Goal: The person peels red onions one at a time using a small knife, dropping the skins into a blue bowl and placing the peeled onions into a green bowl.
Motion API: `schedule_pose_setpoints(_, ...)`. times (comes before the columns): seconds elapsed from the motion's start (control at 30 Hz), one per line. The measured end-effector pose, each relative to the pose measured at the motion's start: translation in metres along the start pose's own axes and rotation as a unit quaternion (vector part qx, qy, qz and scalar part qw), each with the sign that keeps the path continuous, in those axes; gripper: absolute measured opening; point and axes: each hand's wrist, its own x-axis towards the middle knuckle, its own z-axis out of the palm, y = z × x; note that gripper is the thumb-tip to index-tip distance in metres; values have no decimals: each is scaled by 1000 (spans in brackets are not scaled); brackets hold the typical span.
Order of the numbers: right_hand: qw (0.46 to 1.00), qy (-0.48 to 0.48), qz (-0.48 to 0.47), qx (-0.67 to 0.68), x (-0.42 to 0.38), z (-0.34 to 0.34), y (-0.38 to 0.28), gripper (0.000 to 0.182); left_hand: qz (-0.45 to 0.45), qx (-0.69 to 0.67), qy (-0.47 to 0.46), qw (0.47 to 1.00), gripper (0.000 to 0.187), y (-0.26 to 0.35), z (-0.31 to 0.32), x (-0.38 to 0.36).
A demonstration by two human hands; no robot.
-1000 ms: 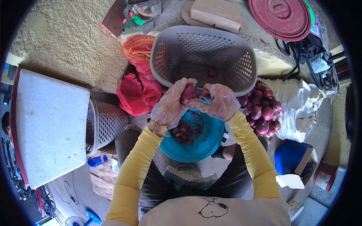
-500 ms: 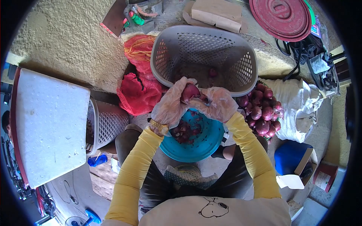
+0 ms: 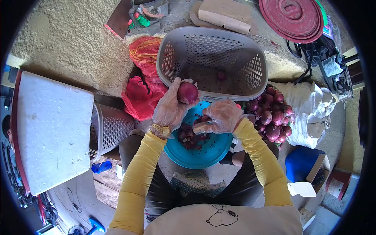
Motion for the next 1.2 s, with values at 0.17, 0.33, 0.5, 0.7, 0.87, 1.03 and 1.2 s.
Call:
schedule_pose_setpoints(0.17,995,-57,69,-37,2,0,-4,63,-16,-110,5,994,39,5,18,-7)
schedule_pose_setpoints(0.33,996,-27,83,-26,6,-11,-8,68,-23,-88,39,995,38,8,21,-4)
schedule_pose_setpoints(0.5,990,24,138,-23,11,-18,-13,70,-26,-89,40,995,40,2,12,-4)
schedule_pose_setpoints(0.7,972,129,192,-31,13,-19,-12,68,-26,-76,-7,997,45,-5,13,-6)
schedule_pose_setpoints(0.87,979,88,180,-32,11,-14,-5,63,-82,-100,-32,991,52,-7,12,-3)
schedule_pose_setpoints(1.03,976,187,114,-21,11,-2,-3,59,-74,-116,-25,990,48,-12,7,0)
schedule_pose_setpoints(1.2,991,117,67,-17,13,-4,-2,57,-42,-59,10,997,48,-10,12,-3)
